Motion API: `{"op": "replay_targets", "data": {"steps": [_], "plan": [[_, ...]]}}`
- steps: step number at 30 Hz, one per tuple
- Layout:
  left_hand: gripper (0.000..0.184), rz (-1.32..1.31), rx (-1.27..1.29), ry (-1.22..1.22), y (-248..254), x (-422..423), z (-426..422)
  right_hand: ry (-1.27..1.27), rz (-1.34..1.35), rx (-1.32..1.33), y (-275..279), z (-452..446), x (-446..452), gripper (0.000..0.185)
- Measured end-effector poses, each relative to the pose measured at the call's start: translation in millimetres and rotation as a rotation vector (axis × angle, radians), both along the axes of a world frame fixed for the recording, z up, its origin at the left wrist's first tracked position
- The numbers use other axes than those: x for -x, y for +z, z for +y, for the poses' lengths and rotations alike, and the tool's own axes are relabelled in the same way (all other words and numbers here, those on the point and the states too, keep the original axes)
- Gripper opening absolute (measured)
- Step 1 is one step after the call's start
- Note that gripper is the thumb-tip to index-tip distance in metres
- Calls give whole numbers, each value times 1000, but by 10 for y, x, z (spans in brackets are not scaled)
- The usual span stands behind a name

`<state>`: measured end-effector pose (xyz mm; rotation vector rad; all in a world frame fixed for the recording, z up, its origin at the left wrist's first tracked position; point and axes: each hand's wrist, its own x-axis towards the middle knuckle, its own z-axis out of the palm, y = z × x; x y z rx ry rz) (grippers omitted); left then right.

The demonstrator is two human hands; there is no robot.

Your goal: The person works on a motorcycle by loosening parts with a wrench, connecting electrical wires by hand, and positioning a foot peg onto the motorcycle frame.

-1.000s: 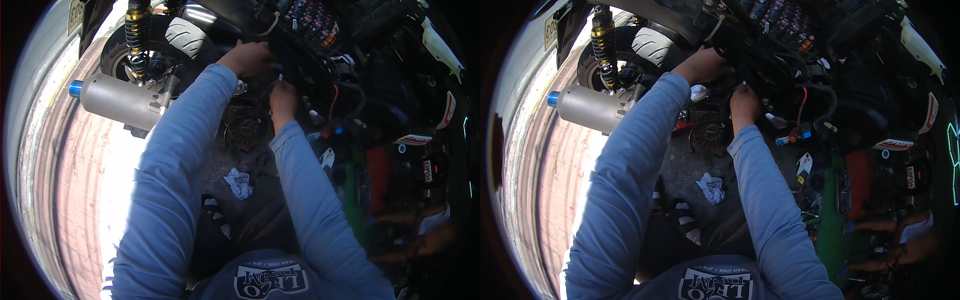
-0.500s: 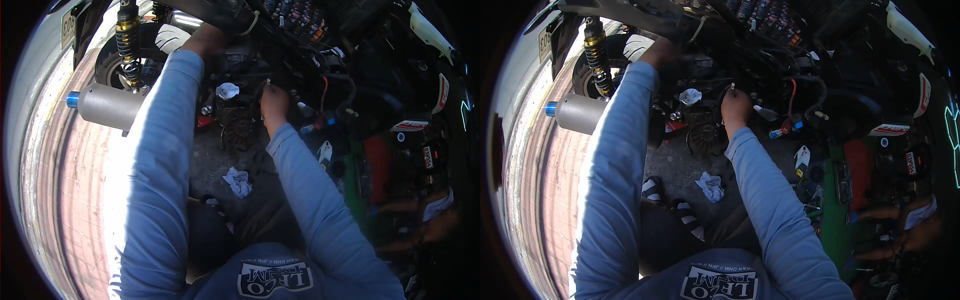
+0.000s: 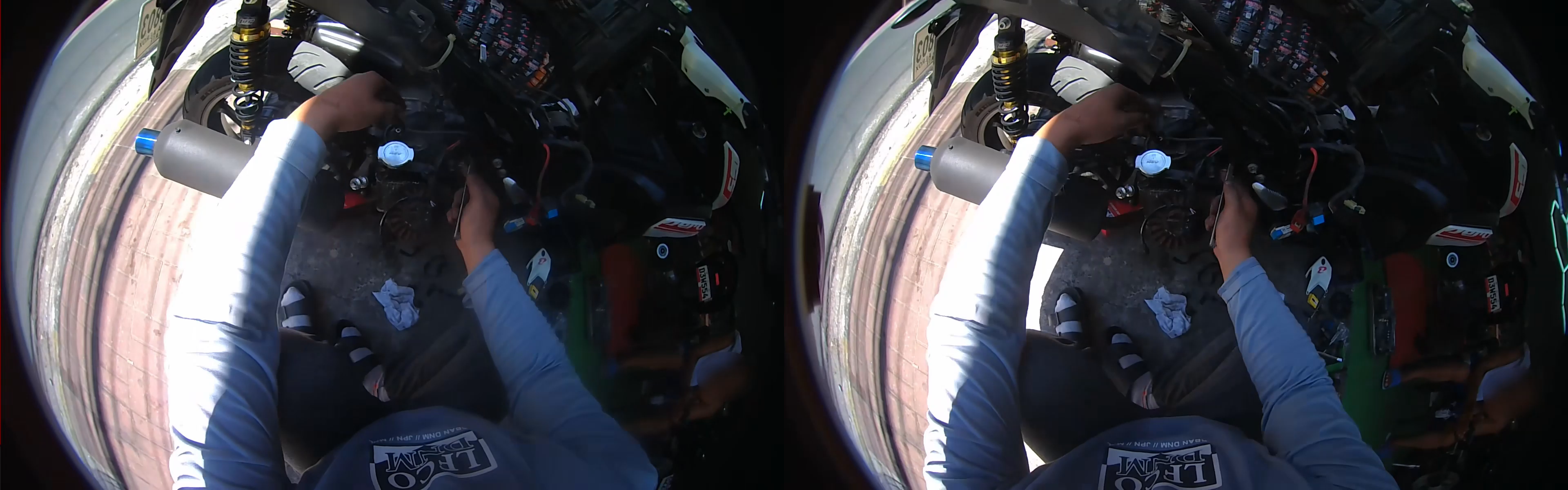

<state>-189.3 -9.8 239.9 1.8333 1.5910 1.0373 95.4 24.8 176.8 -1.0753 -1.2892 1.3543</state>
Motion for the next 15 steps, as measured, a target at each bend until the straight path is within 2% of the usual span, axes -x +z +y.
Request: {"op": "replay_targets", "data": {"steps": [1, 3, 6, 8, 10, 11, 13, 15], "plan": [[31, 15, 6, -8, 80, -70, -93, -8, 15, 6, 10, -40, -143, 25], [28, -94, 369, -264, 197, -277, -245, 278, -232, 23, 55, -81, -484, 33], [18, 64, 626, -397, 118, -745, -321, 465, -689, -367, 259, -153, -1108, 37], [17, 361, 601, -526, 24, -1140, -339, 473, -894, -429, 634, -303, -1517, 37], [22, 739, 493, -533, -356, -1515, -299, 336, -918, -514, 752, -344, -2034, 39], [22, 758, 501, -561, -413, -1638, -271, 313, -907, -490, 682, -324, -2338, 39], [20, 771, 535, -643, -637, -1800, -303, -108, -665, -372, 359, -382, -2973, 40], [20, 788, 567, -701, -815, -1988, -277, -182, -713, -108, 125, -568, -3388, 42]]}}
